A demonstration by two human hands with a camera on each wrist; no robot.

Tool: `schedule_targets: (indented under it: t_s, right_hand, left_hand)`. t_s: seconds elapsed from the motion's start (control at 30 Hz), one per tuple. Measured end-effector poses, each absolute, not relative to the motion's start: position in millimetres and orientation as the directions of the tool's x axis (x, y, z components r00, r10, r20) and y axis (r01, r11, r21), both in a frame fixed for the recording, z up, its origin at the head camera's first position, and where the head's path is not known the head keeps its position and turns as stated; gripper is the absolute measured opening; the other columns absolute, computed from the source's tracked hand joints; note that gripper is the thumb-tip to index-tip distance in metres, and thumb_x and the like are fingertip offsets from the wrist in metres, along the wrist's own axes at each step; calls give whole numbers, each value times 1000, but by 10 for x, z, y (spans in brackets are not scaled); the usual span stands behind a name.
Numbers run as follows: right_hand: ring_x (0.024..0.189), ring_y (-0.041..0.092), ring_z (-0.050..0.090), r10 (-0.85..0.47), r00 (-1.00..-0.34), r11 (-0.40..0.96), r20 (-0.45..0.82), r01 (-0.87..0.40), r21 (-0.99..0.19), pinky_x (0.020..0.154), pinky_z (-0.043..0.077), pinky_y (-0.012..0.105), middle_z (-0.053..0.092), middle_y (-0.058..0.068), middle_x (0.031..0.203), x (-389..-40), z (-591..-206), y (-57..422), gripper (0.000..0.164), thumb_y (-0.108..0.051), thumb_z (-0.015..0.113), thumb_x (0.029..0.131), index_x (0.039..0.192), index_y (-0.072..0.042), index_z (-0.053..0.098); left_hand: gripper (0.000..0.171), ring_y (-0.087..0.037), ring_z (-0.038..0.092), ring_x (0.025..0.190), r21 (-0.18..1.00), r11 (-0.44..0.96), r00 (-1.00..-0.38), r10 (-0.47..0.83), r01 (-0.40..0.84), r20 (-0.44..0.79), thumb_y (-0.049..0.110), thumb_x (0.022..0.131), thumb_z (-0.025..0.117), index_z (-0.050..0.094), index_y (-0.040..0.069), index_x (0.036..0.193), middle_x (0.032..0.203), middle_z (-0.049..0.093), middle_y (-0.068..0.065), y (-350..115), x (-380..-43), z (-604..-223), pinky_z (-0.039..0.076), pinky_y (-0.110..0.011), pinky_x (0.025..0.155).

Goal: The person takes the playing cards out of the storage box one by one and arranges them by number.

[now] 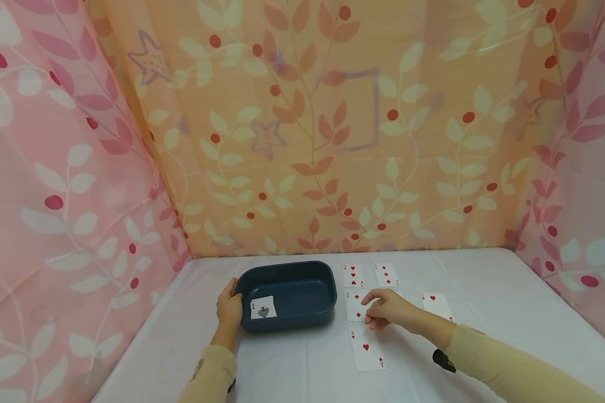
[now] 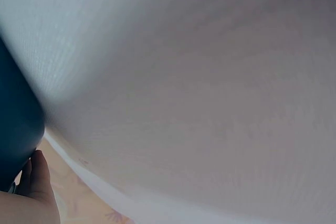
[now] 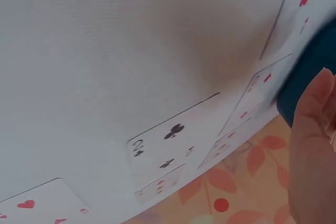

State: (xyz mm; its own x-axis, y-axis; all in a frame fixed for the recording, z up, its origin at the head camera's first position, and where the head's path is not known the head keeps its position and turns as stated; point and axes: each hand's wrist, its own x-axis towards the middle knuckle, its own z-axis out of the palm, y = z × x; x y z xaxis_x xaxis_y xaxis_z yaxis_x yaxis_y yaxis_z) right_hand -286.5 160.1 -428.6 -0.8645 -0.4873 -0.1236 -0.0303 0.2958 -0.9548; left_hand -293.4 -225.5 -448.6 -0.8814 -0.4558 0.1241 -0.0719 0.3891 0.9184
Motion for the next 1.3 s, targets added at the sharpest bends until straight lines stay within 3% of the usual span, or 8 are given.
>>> schedule_targets:
  t_s: [0.73,0.97,1.17,1.3]
  right_hand:
    - [70,12,67,-500,-864,-72,66,-35,-997,72,57,30,69,5,82,-2999,-4154,693,26,-1,53,96,118,10,48]
    - [72,12,66,-417,-906,-123,74,-24,-992,71,56,30,69,7,84,-3038,-4217,330,30,0,56,93,120,11,47]
    - [71,12,66,-423,-903,-133,79,-25,-991,71,57,32,69,7,84,-3078,-4300,63,29,1,57,92,119,9,49]
    - [72,15,66,-451,-890,-96,60,-18,-995,71,58,36,70,18,90,-3116,-4318,-18,33,0,59,92,122,9,48]
  left_hand:
    - [52,-39,29,140,918,391,-865,-481,-64,145,-4,92,42,39,-5,144,145,41,-20,-2218,-2939,-4490,16,-57,113]
    - [52,-38,28,140,922,383,-868,-477,-66,136,-3,92,41,39,-4,145,146,41,-19,-2218,-2936,-4456,15,-57,113]
    - [52,-40,30,139,922,382,-860,-488,-55,151,-3,92,43,40,-5,144,145,42,-21,-2222,-2924,-4474,16,-58,112]
    - [52,-41,31,138,918,391,-854,-496,-59,156,-3,91,43,42,-4,143,144,42,-21,-2221,-2930,-4489,18,-59,111]
